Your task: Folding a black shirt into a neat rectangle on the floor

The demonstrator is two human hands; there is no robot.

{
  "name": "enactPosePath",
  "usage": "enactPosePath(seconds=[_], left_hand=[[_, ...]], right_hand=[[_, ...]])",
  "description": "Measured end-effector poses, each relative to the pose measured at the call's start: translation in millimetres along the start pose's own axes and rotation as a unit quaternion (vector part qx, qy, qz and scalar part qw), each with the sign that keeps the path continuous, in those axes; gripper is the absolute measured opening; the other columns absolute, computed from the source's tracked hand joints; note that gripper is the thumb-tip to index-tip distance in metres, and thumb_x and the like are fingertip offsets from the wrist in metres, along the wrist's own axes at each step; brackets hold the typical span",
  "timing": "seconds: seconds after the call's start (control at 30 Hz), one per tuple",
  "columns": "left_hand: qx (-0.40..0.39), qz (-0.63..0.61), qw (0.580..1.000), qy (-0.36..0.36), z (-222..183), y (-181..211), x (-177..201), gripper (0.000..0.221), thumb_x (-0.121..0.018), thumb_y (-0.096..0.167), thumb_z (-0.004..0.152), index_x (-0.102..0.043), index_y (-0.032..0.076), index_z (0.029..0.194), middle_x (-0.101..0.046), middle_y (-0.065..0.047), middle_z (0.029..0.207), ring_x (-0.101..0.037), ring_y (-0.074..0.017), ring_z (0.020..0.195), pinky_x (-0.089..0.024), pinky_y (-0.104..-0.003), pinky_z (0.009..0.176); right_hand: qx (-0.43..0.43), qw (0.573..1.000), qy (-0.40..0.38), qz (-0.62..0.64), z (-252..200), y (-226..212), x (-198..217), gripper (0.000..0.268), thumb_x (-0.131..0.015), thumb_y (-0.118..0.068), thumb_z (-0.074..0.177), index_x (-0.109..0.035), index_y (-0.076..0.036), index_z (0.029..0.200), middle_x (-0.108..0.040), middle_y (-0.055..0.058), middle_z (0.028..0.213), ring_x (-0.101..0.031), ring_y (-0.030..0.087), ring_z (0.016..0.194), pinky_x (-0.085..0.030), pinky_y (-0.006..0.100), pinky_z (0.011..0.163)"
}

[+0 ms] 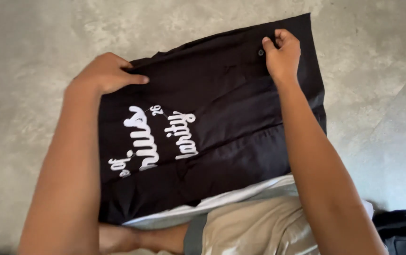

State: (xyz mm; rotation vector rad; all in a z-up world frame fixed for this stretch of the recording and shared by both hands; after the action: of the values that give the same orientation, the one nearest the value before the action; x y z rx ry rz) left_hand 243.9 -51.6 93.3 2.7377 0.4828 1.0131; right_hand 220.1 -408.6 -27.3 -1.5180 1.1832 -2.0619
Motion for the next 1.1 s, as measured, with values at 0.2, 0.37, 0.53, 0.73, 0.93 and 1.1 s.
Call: enactPosePath(seconds=[0.2,0.37,0.53,0.73,0.93,1.1], left_hand=[[0.006,0.008,0.999,0.031,13,1,-3,0.057,-0.067,0.037,0.077,-0.053,0.008,0.124,-0.054,-0.010,0.124,-0.051,-0.0300,0.112,-0.040,-0.039,0.092],[-0.007,0.015,0.999,0.039,21,-5,-5,0.060,-0.068,0.037,0.076,-0.052,0.006,0.125,-0.053,-0.011,0.126,-0.051,-0.0299,0.113,-0.039,-0.039,0.093],[-0.018,0.044,0.994,0.094,34,-16,-9,0.056,-0.073,0.044,0.072,-0.061,0.009,0.115,-0.062,-0.007,0.106,-0.058,-0.0275,0.093,-0.045,-0.039,0.074],[-0.149,0.177,0.957,0.174,39,-32,-11,0.057,-0.076,0.042,0.065,-0.061,0.013,0.112,-0.057,-0.009,0.106,-0.050,-0.0303,0.104,-0.028,-0.047,0.095],[-0.156,0.184,0.952,0.189,29,-43,-17,0.028,-0.069,0.034,0.078,-0.068,0.009,0.092,-0.066,-0.007,0.081,-0.058,-0.0270,0.085,-0.035,-0.042,0.090],[-0.257,0.302,0.866,0.306,-27,-50,-41,0.022,-0.063,0.032,0.086,-0.059,0.011,0.088,-0.063,-0.006,0.081,-0.062,-0.0264,0.073,-0.047,-0.040,0.065]], right_hand=[[-0.010,0.992,0.045,-0.120,3,4,-12,0.020,-0.058,-0.030,0.083,-0.062,-0.016,0.096,-0.063,-0.004,0.085,-0.058,0.016,0.084,-0.025,0.035,0.084],[-0.016,0.987,0.074,-0.142,-7,1,-17,0.020,-0.054,-0.030,0.085,-0.061,-0.016,0.098,-0.061,-0.002,0.086,-0.051,0.018,0.083,-0.026,0.035,0.081],[0.109,0.966,0.092,-0.216,-2,8,-15,0.020,-0.060,-0.027,0.089,-0.061,-0.012,0.102,-0.052,0.003,0.096,-0.049,0.024,0.090,-0.029,0.040,0.076],[0.285,0.889,-0.154,-0.324,24,-12,3,0.055,-0.059,-0.015,0.090,-0.039,-0.009,0.140,-0.045,0.016,0.137,-0.031,0.033,0.130,-0.006,0.048,0.101],[0.408,0.785,-0.185,-0.429,47,4,18,0.027,-0.065,-0.026,0.086,-0.066,-0.016,0.112,-0.060,0.008,0.100,-0.055,0.029,0.097,-0.014,0.043,0.108],[0.475,0.796,-0.108,-0.361,-3,-25,84,0.018,-0.069,-0.024,0.079,-0.062,-0.017,0.094,-0.060,0.002,0.091,-0.058,0.023,0.090,-0.031,0.035,0.094]])
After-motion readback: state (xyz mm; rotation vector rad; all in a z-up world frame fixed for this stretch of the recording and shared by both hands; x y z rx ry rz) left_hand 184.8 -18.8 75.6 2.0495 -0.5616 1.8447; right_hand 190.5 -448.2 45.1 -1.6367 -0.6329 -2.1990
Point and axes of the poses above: each hand's wrist, its own z-axis towards the middle knuckle, its own x-axis out of the back of the hand, y = z × x, the point moved 2 cm from there along z, towards the middle knuckle
